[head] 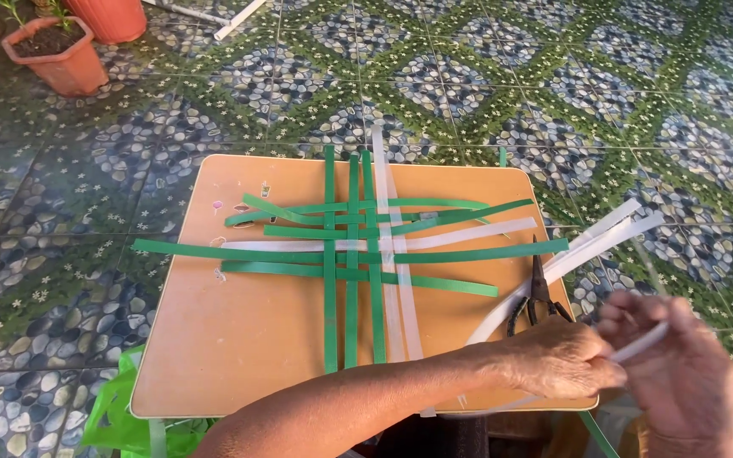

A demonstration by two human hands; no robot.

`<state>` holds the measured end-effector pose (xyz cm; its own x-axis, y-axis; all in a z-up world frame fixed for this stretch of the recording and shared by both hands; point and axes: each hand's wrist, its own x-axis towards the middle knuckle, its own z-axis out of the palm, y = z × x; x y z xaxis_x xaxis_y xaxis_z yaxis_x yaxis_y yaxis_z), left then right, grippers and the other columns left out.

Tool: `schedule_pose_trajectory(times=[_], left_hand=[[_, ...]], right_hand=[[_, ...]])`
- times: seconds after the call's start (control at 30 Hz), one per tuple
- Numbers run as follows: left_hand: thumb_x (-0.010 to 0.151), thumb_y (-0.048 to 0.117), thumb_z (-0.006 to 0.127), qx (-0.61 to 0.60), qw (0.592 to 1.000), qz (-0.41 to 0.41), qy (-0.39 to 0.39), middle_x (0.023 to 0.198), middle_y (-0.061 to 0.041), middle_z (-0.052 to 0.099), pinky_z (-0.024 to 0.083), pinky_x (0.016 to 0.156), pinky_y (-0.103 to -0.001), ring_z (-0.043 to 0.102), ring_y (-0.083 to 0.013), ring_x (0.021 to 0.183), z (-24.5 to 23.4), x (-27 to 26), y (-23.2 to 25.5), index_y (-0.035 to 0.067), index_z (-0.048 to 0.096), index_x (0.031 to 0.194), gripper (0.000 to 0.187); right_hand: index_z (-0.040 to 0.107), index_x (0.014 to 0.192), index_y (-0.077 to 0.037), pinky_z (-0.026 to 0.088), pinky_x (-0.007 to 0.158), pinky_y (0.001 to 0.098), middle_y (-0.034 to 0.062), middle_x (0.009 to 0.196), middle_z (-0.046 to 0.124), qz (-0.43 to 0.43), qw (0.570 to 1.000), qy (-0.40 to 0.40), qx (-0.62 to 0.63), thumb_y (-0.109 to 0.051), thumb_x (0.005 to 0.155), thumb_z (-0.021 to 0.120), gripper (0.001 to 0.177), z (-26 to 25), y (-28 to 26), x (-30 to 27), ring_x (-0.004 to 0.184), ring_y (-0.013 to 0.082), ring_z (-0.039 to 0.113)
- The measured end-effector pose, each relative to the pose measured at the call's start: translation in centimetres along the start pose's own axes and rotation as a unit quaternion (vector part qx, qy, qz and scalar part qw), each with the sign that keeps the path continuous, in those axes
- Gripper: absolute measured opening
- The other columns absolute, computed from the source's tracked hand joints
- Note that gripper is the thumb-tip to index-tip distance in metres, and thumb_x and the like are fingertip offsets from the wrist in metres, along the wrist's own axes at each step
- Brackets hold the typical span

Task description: The person cuts long white straps into shorter pieces using scissors and then weaves them into a grid of green straps laid on a table. The person alternates the white straps over and under the green ones to form a woven pattern.

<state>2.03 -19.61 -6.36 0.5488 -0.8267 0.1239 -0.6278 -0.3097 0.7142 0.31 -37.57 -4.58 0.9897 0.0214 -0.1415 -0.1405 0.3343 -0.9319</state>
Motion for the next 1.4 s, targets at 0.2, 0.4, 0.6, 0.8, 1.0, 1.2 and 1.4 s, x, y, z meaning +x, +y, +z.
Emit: schedule_pose_trajectory(times=[0.2,0.4,0.6,0.8,1.0,1.2,1.4], left_hand=[[0.088,0.04,0.05,-0.178,0.972,-0.076,0.131,0.108,-0.002,0.08,0.053,0.084,-0.038,0.074,-0.0216,0.096,-5.2,-4.6,2.6,0.012,0.075,0.093,0.039],[0.094,0.023,0.049,-0.154,0.968,-0.094,0.177,0.08,-0.001,0.066,0.043,0.063,-0.035,0.057,-0.0163,0.072,-12.2,-11.0,1.4,0.009,0.067,0.085,0.025],[0.098,0.009,0.051,0.058,0.92,-0.264,0.282,0.139,-0.016,0.057,0.04,0.111,-0.049,0.046,-0.0339,0.135,-14.9,-17.4,-7.3,0.006,0.061,0.129,0.033],[0.084,0.014,0.068,0.285,0.863,-0.307,0.283,0.108,-0.014,0.052,0.056,0.083,-0.052,0.054,-0.0399,0.11,-11.7,-21.4,-16.9,0.001,0.065,0.107,0.027],[0.09,0.03,0.064,0.355,0.841,-0.29,0.287,0.128,-0.019,0.046,0.047,0.1,-0.049,0.051,-0.0373,0.12,-10.4,-20.8,-18.5,0.0,0.06,0.128,0.048],[0.09,0.036,0.067,0.413,0.817,-0.238,0.326,0.133,-0.025,0.046,0.042,0.106,-0.053,0.046,-0.0408,0.126,-9.8,-20.1,-19.9,-0.004,0.056,0.133,0.06],[0.098,0.039,0.057,0.41,0.823,-0.242,0.312,0.129,-0.022,0.044,0.043,0.102,-0.051,0.045,-0.0386,0.12,-8.8,-20.3,-20.2,-0.001,0.055,0.134,0.053]], right_hand=[[0.059,0.103,-0.032,0.038,0.052,0.0219,0.0026,0.101,0.053,-0.077,0.989,-0.096,-0.083,-0.056,0.119,0.051,0.03,-8.6,-5.0,7.1,0.073,0.0128,0.046],[0.07,0.114,-0.013,0.063,0.04,0.0266,0.0041,0.084,0.073,-0.06,0.954,-0.252,-0.15,-0.052,0.115,0.065,0.039,5.9,-12.2,9.5,0.057,0.0174,0.071],[0.064,0.114,-0.007,0.042,0.042,0.0346,0.0056,0.077,0.054,-0.158,0.786,-0.084,-0.591,-0.022,0.099,0.065,0.021,23.3,-8.6,8.1,0.056,0.0186,0.048],[0.061,0.095,-0.019,0.061,0.077,0.05,0.007,0.101,0.05,-0.332,0.607,-0.068,-0.719,-0.041,0.077,0.079,0.034,25.4,0.1,20.4,0.096,0.0318,0.064],[0.059,0.082,-0.011,0.057,0.067,0.0416,0.0076,0.076,0.067,-0.339,0.64,-0.243,-0.646,-0.021,0.085,0.076,0.019,24.7,8.9,26.0,0.077,0.0277,0.071],[0.072,0.096,-0.015,0.055,0.046,0.0324,0.0084,0.089,0.055,0.003,0.841,-0.173,-0.513,-0.009,0.068,0.085,0.031,25.2,11.4,24.3,0.062,0.0204,0.062],[0.068,0.115,-0.019,0.054,0.097,0.0352,0.0039,0.103,0.061,-0.156,0.663,-0.28,-0.676,-0.018,0.059,0.091,0.06,23.0,14.5,24.5,0.113,0.0264,0.055]])
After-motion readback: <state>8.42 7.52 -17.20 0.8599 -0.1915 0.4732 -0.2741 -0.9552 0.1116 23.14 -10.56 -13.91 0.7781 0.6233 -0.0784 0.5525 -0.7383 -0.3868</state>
